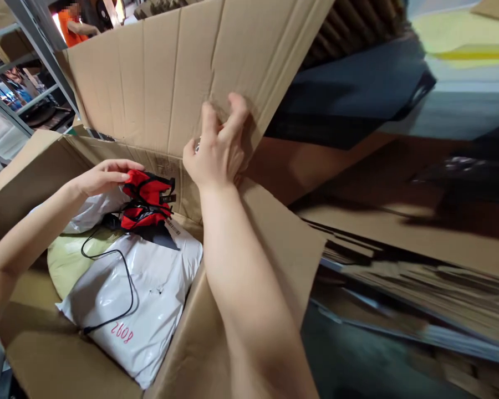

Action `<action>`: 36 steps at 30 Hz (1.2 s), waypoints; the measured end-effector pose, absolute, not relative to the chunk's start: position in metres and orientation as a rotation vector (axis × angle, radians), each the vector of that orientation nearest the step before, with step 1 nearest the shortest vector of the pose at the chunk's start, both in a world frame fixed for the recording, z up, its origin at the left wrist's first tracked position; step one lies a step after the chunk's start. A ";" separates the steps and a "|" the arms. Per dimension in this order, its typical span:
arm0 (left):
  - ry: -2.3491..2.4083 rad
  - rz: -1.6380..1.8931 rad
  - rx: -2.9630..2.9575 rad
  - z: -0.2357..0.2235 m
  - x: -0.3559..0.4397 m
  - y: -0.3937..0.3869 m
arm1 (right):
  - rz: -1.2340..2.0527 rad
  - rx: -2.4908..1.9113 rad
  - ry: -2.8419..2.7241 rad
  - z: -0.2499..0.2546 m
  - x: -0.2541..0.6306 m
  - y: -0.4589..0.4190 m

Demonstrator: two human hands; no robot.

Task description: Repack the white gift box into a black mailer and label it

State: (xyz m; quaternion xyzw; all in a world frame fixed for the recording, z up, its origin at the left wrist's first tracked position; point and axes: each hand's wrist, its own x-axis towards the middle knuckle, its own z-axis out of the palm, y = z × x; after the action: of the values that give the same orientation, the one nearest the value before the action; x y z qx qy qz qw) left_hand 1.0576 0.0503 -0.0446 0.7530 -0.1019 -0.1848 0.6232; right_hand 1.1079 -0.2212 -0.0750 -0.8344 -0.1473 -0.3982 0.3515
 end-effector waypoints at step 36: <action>-0.158 0.408 2.599 0.002 1.059 0.112 | -0.120 -1.940 -0.504 -0.074 1.098 -0.220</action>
State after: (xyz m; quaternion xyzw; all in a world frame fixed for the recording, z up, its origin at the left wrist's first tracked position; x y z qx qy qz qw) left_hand 1.0590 0.1123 0.0018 0.9548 -0.0579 0.1500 0.2502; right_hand 1.0978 -0.2199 -0.0744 -0.8151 -0.2117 -0.0505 0.5369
